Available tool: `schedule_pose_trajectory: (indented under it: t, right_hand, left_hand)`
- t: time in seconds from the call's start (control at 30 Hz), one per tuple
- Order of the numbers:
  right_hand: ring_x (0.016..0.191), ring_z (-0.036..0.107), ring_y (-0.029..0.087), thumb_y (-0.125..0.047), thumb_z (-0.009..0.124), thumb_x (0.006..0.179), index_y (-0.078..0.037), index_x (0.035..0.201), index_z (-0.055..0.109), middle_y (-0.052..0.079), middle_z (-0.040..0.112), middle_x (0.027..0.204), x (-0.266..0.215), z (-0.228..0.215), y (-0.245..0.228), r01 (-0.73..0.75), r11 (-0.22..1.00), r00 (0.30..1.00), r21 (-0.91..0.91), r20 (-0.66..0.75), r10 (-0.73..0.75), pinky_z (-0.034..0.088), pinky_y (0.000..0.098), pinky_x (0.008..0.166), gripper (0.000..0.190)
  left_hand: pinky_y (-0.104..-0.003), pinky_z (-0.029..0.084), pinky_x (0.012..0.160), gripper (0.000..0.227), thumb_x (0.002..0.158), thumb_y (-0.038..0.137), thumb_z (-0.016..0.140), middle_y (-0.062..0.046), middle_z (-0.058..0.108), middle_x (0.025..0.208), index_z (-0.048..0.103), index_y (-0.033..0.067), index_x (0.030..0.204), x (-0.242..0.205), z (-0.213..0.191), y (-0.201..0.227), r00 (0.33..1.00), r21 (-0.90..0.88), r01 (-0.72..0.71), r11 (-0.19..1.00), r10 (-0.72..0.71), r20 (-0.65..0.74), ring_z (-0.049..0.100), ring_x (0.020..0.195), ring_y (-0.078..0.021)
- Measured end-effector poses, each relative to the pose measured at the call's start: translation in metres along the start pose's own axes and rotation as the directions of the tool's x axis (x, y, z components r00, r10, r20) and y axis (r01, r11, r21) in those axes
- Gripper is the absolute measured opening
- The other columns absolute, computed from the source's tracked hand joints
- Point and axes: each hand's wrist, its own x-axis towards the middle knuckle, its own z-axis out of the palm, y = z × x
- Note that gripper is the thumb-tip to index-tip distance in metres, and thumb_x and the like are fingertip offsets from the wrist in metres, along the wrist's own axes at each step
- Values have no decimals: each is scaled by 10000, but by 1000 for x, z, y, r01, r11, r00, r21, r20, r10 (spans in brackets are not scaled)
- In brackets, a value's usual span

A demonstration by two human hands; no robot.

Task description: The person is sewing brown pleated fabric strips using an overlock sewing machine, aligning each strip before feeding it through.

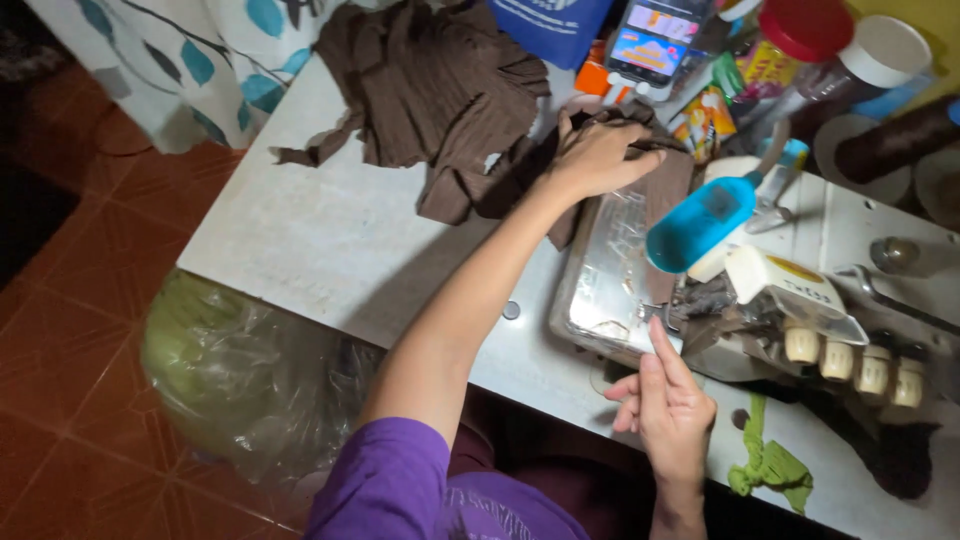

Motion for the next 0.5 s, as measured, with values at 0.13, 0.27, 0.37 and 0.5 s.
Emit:
schedule_pose_trajectory:
  t: [0.13, 0.27, 0.37, 0.5]
  right_hand:
    - [377, 524, 135, -130, 439, 972, -44, 1425, 471, 161, 683, 628, -30, -10, 12, 71, 996, 997, -51, 44, -69, 412, 227, 378, 462]
    - [931, 657, 229, -177, 445, 989, -35, 1306, 597, 117, 694, 1042, -74, -16, 30, 286, 841, 932, -459, -70, -355, 525, 282, 798, 380]
    - [1367, 413, 353, -408, 410, 953, -7, 1424, 411, 190, 453, 1430, -64, -46, 136, 392, 478, 797, -786, 31, -603, 345, 457, 1095, 619]
    - [1488, 14, 422, -585, 325, 855, 50, 1517, 17, 248, -1, 1592, -81, -63, 211, 341, 429, 812, -837, 31, -583, 2, 532, 1219, 968]
  left_hand:
    - [-697, 100, 1099, 525, 909, 513, 350, -64, 675, 1242, 511, 250, 1333, -16, 16, -44, 925, -10, -44, 999, 38, -378, 526, 1261, -265]
    - [-444, 484, 800, 238, 927, 286, 563, -68, 660, 1047, 670, 136, 1077, -84, -16, -82, 685, 147, -171, 974, 225, -693, 642, 910, -288]
    - [-430, 456, 899, 202, 942, 235, 607, -87, 635, 1020, 676, 70, 1036, -147, -26, -108, 736, 217, -154, 964, 258, -626, 629, 887, -257]
    - [-451, 448, 835, 430, 766, 247, 792, -40, 636, 1202, 685, 87, 1151, -205, -3, -140, 888, 376, 0, 927, 173, -425, 530, 1079, -264]
